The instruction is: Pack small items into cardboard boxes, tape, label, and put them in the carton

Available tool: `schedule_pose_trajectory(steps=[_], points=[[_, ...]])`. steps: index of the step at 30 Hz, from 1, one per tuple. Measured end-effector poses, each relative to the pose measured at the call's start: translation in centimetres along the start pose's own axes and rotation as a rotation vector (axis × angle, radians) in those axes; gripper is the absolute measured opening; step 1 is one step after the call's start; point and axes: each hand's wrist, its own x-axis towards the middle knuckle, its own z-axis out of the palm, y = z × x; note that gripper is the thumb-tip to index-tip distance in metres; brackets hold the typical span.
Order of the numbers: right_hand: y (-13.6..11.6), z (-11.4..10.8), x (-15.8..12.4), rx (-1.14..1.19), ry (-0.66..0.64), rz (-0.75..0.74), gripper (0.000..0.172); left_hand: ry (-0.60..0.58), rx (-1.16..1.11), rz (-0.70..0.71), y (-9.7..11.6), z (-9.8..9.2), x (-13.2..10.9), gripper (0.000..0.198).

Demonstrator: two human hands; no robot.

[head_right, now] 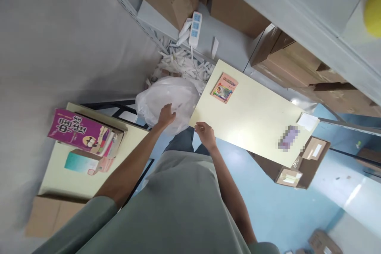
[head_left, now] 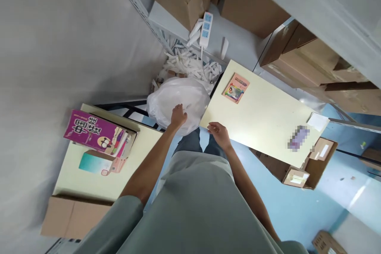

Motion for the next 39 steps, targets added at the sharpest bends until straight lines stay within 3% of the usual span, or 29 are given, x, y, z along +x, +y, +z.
schedule_pose_trajectory(steps=[5, 9, 13, 19, 22, 26, 30, 36, 39], points=[[1.1, 2.7, -1.0, -0.035, 0.040, 0.040, 0.028, -0.148, 0.068, 0.007, -1.8, 2.0, 4.7, 0.066], [2.0, 4.1, -1.1, -0.023, 0.046, 0.061, 0.027, -0.218, 0.076, 0.009, -2.2, 3.4, 6.0, 0.040], [1.9, 4.9, -1.0, -0.069, 0.050, 0.063, 0.028, -0.243, 0.086, 0.034, -2.4, 3.5, 5.0, 0.016], [0.4, 5.5, -0.4, -0.092, 0.037, 0.018, 0.028, -0.185, 0.060, 0.112, -2.9, 1.6, 1.9, 0.029], [-0.2, 5.8, -0.2, -0.101, 0.027, -0.004, 0.029, -0.206, 0.121, 0.187, -2.7, 1.3, 1.0, 0.047], [-0.7, 5.8, -0.4, -0.129, 0.019, -0.043, 0.025, -0.221, 0.208, 0.183, -2.0, 1.2, 0.6, 0.027], [-1.0, 5.4, -1.0, -0.162, 0.040, -0.062, 0.023, -0.105, 0.156, 0.199, -1.7, -0.5, -0.3, 0.033], [-1.9, 5.0, -1.5, -0.200, 0.075, -0.078, 0.022, 0.131, -0.106, 0.298, -1.9, -5.3, -3.5, 0.034], [-3.0, 5.3, -1.6, -0.206, 0.069, -0.114, 0.022, 0.179, -0.290, 0.296, -1.9, -7.4, -5.0, 0.037]])
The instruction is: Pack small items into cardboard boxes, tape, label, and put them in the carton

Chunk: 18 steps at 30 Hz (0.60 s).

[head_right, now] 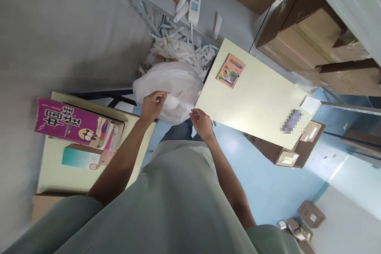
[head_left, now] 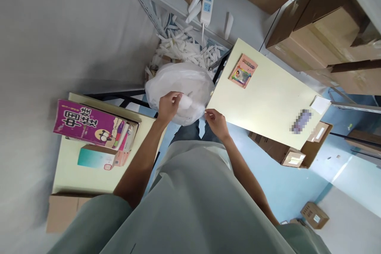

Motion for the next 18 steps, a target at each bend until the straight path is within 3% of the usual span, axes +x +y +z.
schedule_pose_trajectory(steps=[5, 12, 16, 18], points=[[-1.7, 0.8, 0.7, -0.043, -0.037, -0.036, 0.021, 0.033, -0.119, -0.081, 1.0, -2.2, -1.0, 0.036], [-2.1, 2.1, 1.8, -0.076, -0.080, -0.069, 0.021, 0.111, -0.080, -0.100, 1.5, -2.4, -1.6, 0.030], [-2.0, 2.0, 1.6, -0.087, -0.096, -0.057, 0.019, 0.183, -0.030, -0.111, 3.3, -2.7, 2.5, 0.018], [-1.9, 1.8, 1.4, -0.094, -0.105, -0.047, 0.019, 0.220, -0.195, -0.157, 4.4, -3.3, 6.0, 0.026]])
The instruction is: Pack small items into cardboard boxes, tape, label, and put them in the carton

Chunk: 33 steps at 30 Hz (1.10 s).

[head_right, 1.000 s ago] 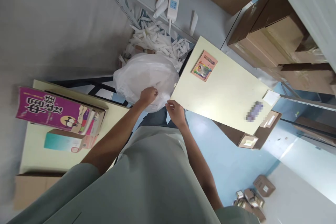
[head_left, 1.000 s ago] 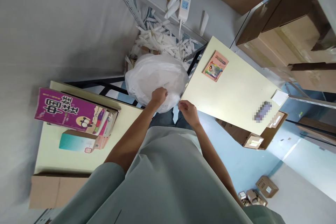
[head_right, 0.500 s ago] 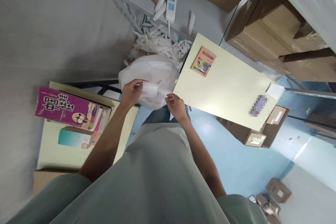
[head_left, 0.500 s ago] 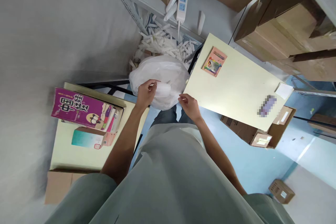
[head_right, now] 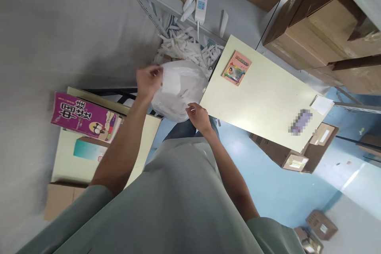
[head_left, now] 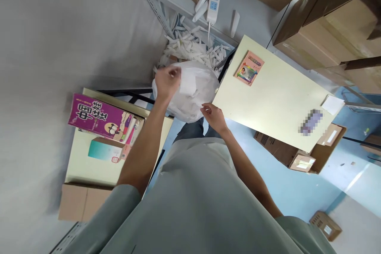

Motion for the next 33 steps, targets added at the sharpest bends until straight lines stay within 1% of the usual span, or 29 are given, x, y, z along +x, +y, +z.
schedule_pose_trajectory(steps=[2, 3, 5, 6, 8, 9, 10, 11, 12, 13, 15, 16, 18, 19, 21, 23, 25, 29, 31, 33], points=[[0.2, -0.2, -0.2, -0.007, -0.003, 0.015, 0.018, 0.021, -0.246, -0.043, 1.4, 0.4, 3.4, 0.046], [0.4, -0.3, -0.3, -0.011, -0.004, 0.024, 0.018, 0.042, -0.308, -0.022, 1.9, 0.6, 4.9, 0.054], [0.8, -0.4, -0.5, -0.018, -0.005, 0.045, 0.017, 0.052, -0.315, 0.086, 2.1, 1.0, 6.5, 0.065], [1.1, -0.5, -0.5, -0.017, -0.003, 0.054, 0.016, 0.031, -0.273, 0.125, 1.8, 1.3, 6.6, 0.065], [1.6, -0.4, -0.6, -0.007, 0.005, 0.064, 0.016, -0.088, -0.128, 0.144, 0.4, 2.3, 5.4, 0.054], [1.9, -0.4, -0.6, 0.000, 0.009, 0.067, 0.016, -0.180, -0.042, 0.141, -0.6, 2.9, 4.1, 0.043], [2.2, -0.4, -0.7, 0.007, 0.013, 0.069, 0.017, -0.304, 0.077, 0.134, -1.8, 3.8, 2.6, 0.036], [2.4, -0.3, -0.7, 0.011, 0.018, 0.073, 0.017, -0.419, 0.215, 0.111, -3.1, 4.7, 0.9, 0.034], [2.6, -0.2, -0.8, 0.012, 0.023, 0.077, 0.018, -0.514, 0.356, 0.063, -4.4, 5.7, -0.7, 0.038], [2.7, -0.2, -0.9, 0.010, 0.028, 0.081, 0.018, -0.575, 0.481, 0.006, -5.6, 6.8, -2.3, 0.046], [3.0, -0.1, -1.1, 0.005, 0.037, 0.086, 0.019, -0.620, 0.640, -0.052, -7.6, 8.8, -4.7, 0.058], [3.1, -0.1, -1.2, 0.003, 0.040, 0.088, 0.020, -0.619, 0.677, -0.086, -8.4, 9.7, -5.5, 0.056], [3.4, -0.1, -1.5, 0.006, 0.047, 0.094, 0.021, -0.602, 0.706, -0.136, -9.3, 10.8, -6.1, 0.042], [3.5, -0.1, -1.7, 0.010, 0.053, 0.098, 0.022, -0.588, 0.709, -0.152, -9.5, 11.0, -6.1, 0.035], [3.8, 0.0, -1.9, 0.017, 0.061, 0.104, 0.023, -0.538, 0.705, -0.147, -9.6, 10.6, -5.5, 0.031], [4.0, 0.2, -2.0, 0.016, 0.063, 0.109, 0.022, -0.451, 0.673, -0.103, -9.2, 9.2, -4.7, 0.033], [4.0, 0.5, -2.0, 0.009, 0.061, 0.113, 0.021, -0.369, 0.609, -0.045, -8.6, 7.0, -3.9, 0.035], [3.4, 1.0, -1.6, 0.003, 0.055, 0.103, 0.019, -0.273, 0.503, 0.027, -6.8, 2.0, -3.2, 0.031], [2.9, 1.3, -1.2, 0.005, 0.048, 0.090, 0.019, -0.241, 0.426, 0.061, -5.8, -0.2, -3.4, 0.030], [2.2, 1.4, -0.9, 0.016, 0.044, 0.069, 0.020, -0.242, 0.310, 0.100, -4.7, -2.1, -3.9, 0.030]])
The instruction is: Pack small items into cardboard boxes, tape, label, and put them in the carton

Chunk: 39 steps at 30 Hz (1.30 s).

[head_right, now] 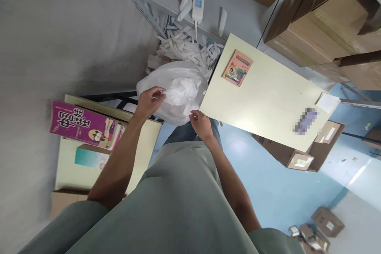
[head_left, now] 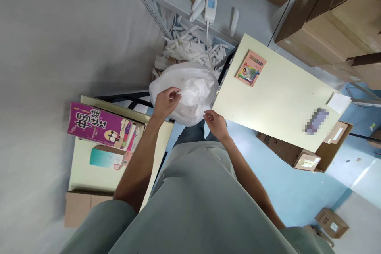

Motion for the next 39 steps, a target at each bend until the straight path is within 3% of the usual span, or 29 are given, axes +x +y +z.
schedule_pose_trajectory(steps=[3, 9, 11, 14, 15, 19, 21, 24, 27, 29, 33, 39], points=[[-1.0, 0.2, 0.5, 0.021, 0.031, -0.049, 0.030, -0.015, -0.141, 0.058, 1.2, -2.4, -1.4, 0.030], [-2.5, 0.5, 3.0, -0.104, 0.212, -0.067, 0.071, -0.118, -0.145, 0.095, 3.1, -5.2, -3.3, 0.028], [-2.8, 0.5, 4.2, -0.175, 0.224, -0.061, 0.060, -0.155, -0.119, 0.101, 3.3, -5.6, -3.5, 0.027], [-3.0, 0.0, 5.6, -0.264, 0.182, -0.074, 0.022, -0.155, -0.088, 0.117, 3.2, -6.0, -3.6, 0.026], [-3.0, -0.3, 5.8, -0.281, 0.188, -0.081, 0.017, -0.138, -0.074, 0.124, 3.2, -6.2, -3.6, 0.024], [-2.9, -1.8, 5.8, -0.250, 0.267, -0.117, 0.020, -0.054, -0.012, 0.119, 3.1, -7.3, -3.8, 0.020], [-3.2, -2.3, 5.3, -0.208, 0.249, -0.160, 0.034, -0.022, -0.021, 0.109, 3.2, -7.9, -4.0, 0.020], [-4.7, -2.3, 4.2, -0.180, 0.159, -0.324, 0.061, 0.008, -0.080, 0.105, 4.0, -8.6, -4.6, 0.023], [-6.9, -1.8, 3.1, -0.198, 0.095, -0.521, 0.075, 0.015, -0.124, 0.104, 5.7, -9.1, -5.6, 0.023], [-8.4, -1.7, 2.6, -0.217, 0.082, -0.612, 0.072, 0.018, -0.125, 0.124, 7.0, -9.3, -6.3, 0.019], [-10.1, -2.7, 2.5, -0.230, 0.062, -0.725, 0.043, 0.027, -0.070, 0.192, 9.2, -9.5, -7.3, 0.017], [-10.2, -5.8, 2.9, -0.253, 0.126, -0.668, 0.030, 0.087, 0.075, 0.279, 10.0, -9.7, -7.2, 0.020]])
